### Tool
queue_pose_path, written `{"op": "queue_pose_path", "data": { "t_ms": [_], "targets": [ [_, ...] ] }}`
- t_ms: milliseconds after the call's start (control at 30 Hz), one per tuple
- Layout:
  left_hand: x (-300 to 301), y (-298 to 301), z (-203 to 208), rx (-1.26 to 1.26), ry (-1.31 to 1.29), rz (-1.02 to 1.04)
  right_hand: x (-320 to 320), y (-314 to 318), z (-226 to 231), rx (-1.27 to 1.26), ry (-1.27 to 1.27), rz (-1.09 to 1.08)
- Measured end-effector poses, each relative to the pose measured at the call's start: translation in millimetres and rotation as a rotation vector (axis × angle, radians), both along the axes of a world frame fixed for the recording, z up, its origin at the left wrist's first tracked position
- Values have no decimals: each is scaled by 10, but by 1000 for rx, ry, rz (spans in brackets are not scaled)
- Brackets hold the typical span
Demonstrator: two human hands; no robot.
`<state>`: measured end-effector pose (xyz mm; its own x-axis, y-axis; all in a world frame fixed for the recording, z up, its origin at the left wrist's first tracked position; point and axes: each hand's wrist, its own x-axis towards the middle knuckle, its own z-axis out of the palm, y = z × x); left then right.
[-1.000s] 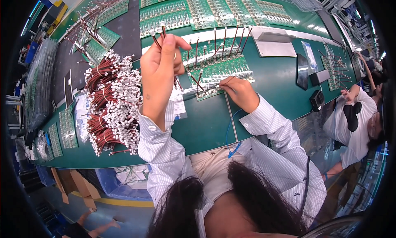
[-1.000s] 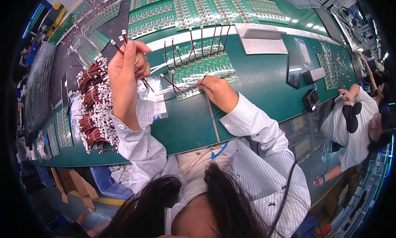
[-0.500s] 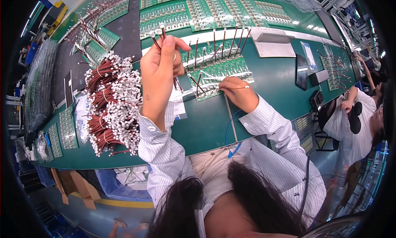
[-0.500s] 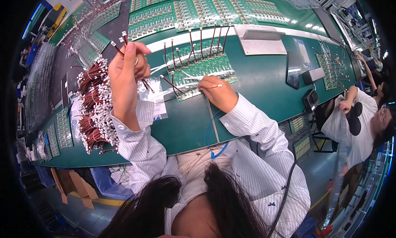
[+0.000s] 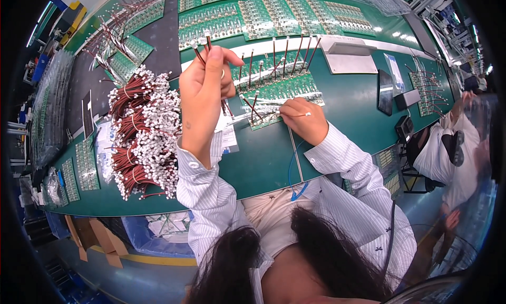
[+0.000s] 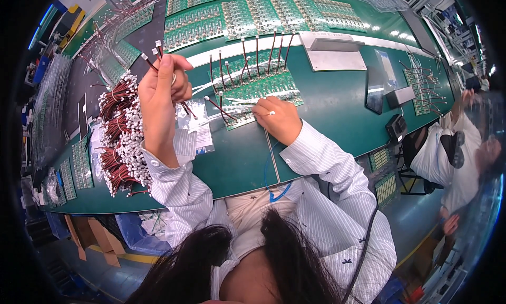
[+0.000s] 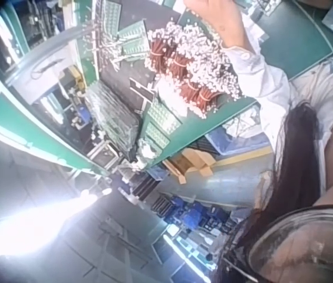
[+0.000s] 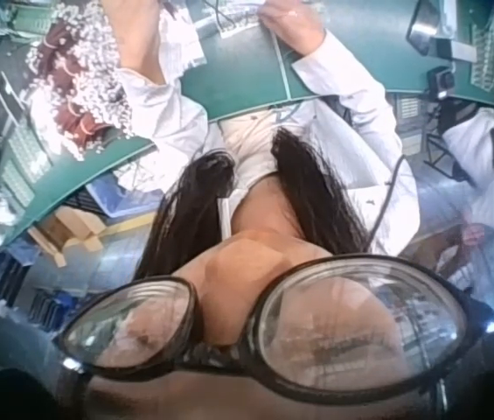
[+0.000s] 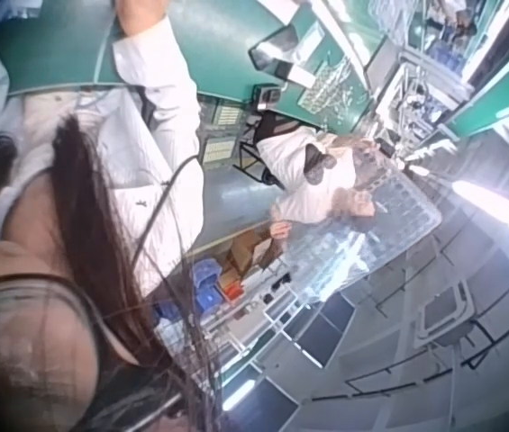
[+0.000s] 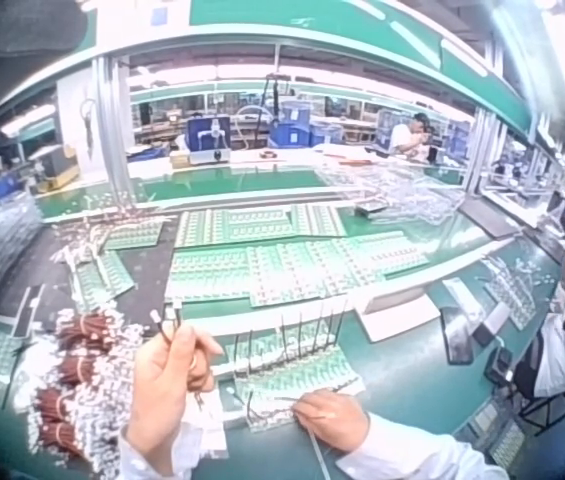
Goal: The person assembles electrical connectors and wire harnesses onto a printed circuit board by hand.
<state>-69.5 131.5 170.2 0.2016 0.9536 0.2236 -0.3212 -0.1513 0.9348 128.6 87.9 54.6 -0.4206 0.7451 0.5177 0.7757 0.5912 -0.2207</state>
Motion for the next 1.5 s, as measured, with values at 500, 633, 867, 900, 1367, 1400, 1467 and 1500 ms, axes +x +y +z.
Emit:
{"op": "queue_pose_path", "data": {
  "t_ms": [500,633,867,900,1367,1400,1467,1500],
  "targets": [
    [30,19,-26,-51,4,-74,30,-35,-83,40,-91,74],
    [70,-3,-25,-122,-126,-235,93,30,-36,-137,17,55],
    [178,-83,-35,-253,-273,-527,364,-107,1106,-500,239,66],
    [205,-101,-31,-266,-218,-572,325,-118,1166,-498,240,58],
    [295,-269,8,-111,165,-682,96,-45,1360,-518,829,196],
    [301,-278,6,-108,189,-686,106,-43,1356,-517,830,196],
    [306,-287,15,-104,213,-689,128,-32,1333,-609,894,339],
    [306,-279,17,-99,208,-711,142,-17,1316,-608,895,340]
  ]
}}
